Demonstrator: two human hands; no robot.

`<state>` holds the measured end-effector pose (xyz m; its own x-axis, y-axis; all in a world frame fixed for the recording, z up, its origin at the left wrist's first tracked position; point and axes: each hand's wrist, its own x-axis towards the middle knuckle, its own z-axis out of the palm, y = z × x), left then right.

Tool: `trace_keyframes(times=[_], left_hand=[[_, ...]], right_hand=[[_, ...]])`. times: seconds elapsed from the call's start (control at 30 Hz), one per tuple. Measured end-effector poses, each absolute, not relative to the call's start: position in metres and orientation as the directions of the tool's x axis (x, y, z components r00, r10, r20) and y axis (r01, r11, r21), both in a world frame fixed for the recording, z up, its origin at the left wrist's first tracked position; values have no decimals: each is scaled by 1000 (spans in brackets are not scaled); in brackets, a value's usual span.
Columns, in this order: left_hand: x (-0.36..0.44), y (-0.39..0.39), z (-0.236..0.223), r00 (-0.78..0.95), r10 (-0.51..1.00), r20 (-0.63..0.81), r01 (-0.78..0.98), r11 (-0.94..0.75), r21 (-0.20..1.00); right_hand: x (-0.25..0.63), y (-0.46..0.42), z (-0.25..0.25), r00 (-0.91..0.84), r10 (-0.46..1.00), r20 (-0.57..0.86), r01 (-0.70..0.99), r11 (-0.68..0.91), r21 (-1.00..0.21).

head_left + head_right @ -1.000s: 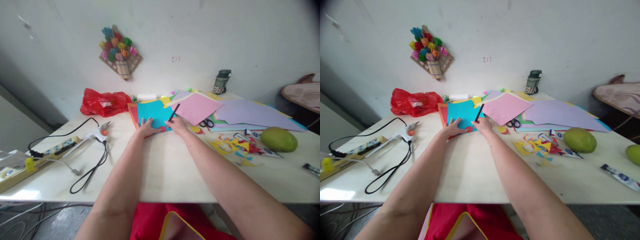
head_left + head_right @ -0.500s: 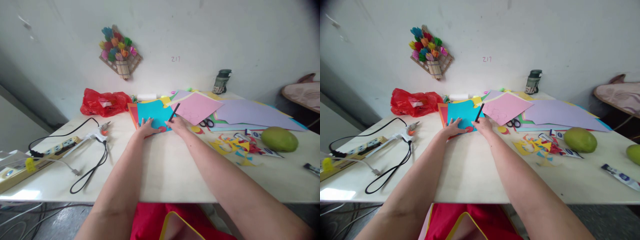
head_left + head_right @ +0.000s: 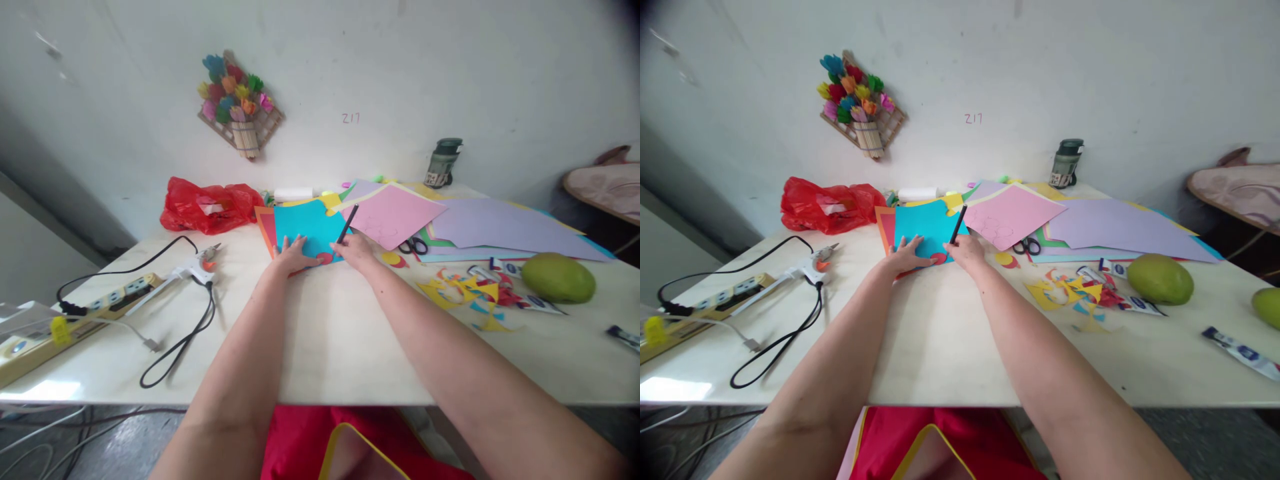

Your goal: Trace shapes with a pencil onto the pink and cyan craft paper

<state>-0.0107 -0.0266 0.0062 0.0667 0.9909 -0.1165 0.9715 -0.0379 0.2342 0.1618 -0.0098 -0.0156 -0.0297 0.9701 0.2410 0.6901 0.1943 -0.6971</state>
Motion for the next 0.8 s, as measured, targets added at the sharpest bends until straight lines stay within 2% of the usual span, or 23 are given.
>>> trace_keyframes(times=[0.8], left_hand=[[-12, -23, 2, 61, 991, -117, 975, -34, 221]], right_hand=[[162, -17, -9, -67, 969, 237, 695, 216, -686]])
